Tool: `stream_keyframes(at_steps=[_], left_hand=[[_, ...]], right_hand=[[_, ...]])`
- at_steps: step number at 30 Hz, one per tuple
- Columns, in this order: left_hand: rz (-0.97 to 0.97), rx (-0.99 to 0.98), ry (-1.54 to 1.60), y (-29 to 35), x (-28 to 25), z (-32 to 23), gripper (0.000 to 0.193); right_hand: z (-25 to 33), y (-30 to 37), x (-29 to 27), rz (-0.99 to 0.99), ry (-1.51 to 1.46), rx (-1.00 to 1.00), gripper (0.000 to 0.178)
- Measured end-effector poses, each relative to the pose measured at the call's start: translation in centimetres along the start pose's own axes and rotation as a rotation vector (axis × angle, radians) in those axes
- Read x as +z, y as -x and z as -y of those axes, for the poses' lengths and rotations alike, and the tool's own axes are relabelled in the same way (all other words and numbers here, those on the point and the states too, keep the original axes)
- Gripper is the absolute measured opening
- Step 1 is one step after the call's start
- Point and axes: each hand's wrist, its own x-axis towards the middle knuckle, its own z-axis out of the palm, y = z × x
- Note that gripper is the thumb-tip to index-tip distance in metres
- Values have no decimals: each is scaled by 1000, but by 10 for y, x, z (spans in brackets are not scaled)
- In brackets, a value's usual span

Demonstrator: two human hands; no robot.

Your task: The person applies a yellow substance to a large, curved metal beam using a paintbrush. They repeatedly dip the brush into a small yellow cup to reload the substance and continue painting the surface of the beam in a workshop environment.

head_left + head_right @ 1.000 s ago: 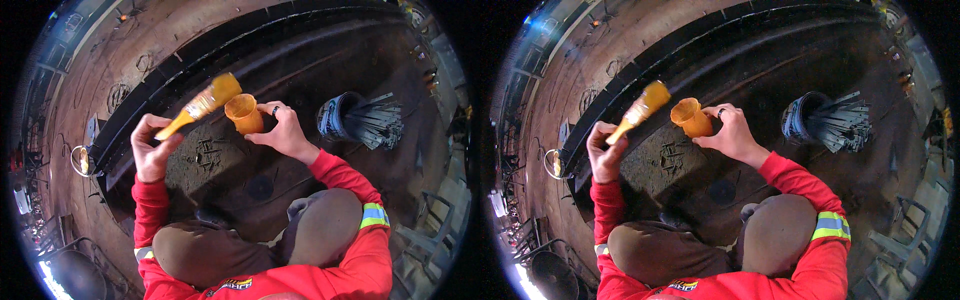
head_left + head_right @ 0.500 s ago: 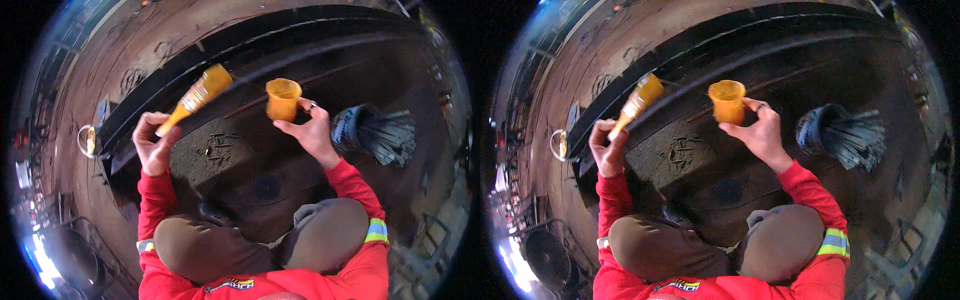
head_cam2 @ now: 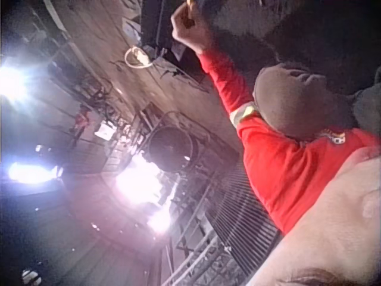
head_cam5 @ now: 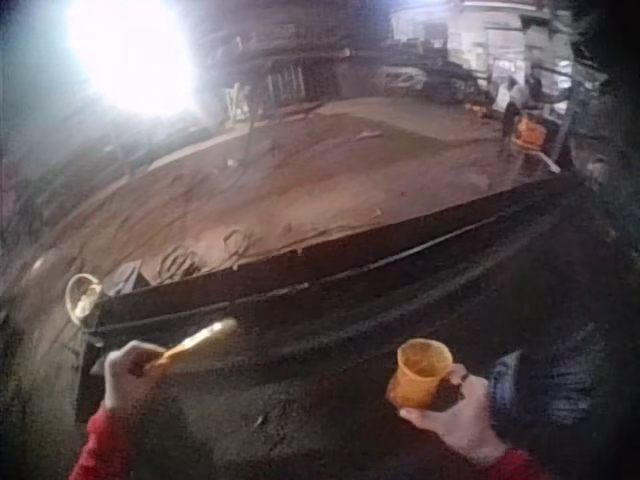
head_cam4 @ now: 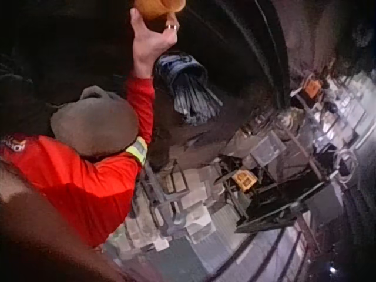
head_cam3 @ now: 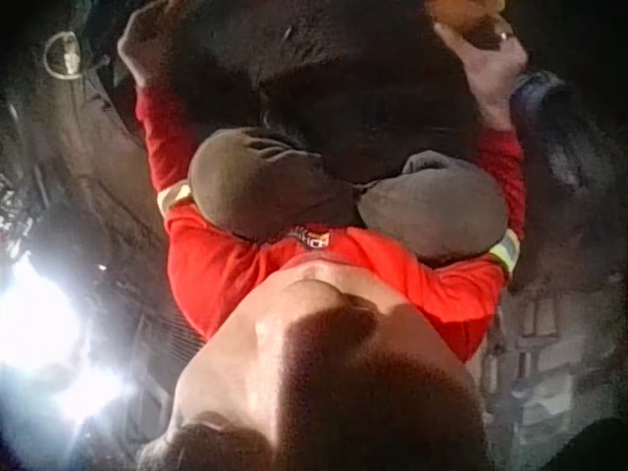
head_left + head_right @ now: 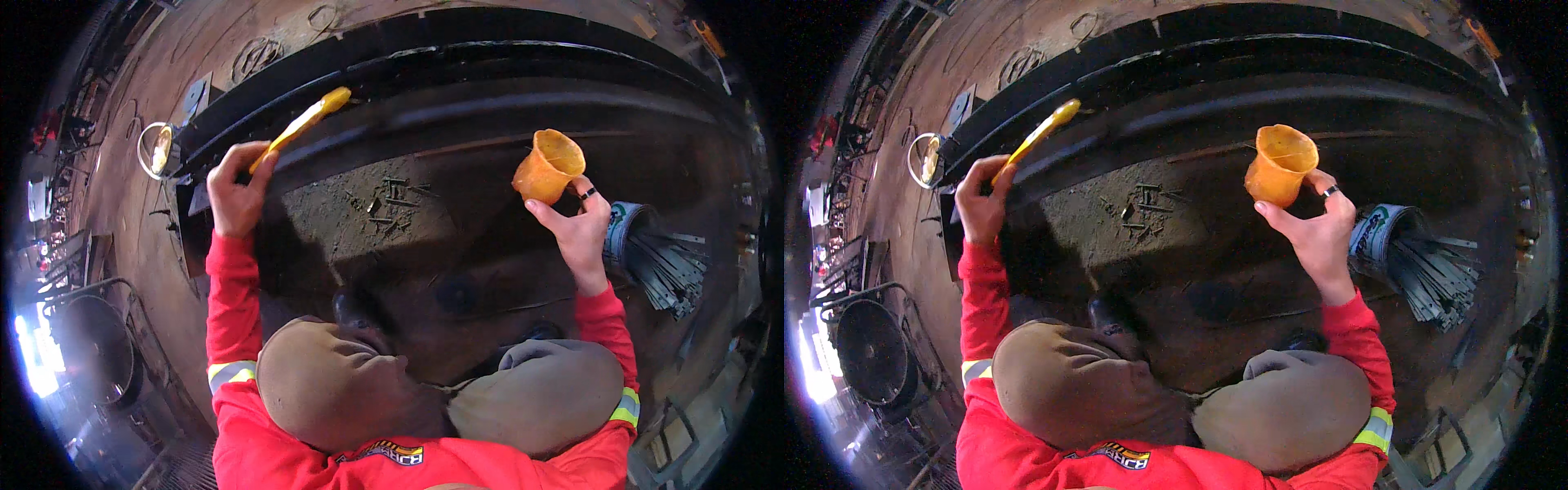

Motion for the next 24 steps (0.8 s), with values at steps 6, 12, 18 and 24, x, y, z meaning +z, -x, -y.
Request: stream_keyframes(at_steps=[6, 12, 18, 24], left_hand=[[75, -85, 45, -30, -15, 31, 15], [94, -176, 68, -36, -56, 34, 18], [166, 20, 15, -41, -27, 25, 15], [112, 318, -126, -51, -21, 1, 18]], right_hand=[[7, 3, 1, 32, -72, 51, 45], [3, 2, -1, 34, -43, 33, 43], [0, 2, 2, 59, -57, 31, 44], [3, 1, 2, 41, -99, 35, 44]])
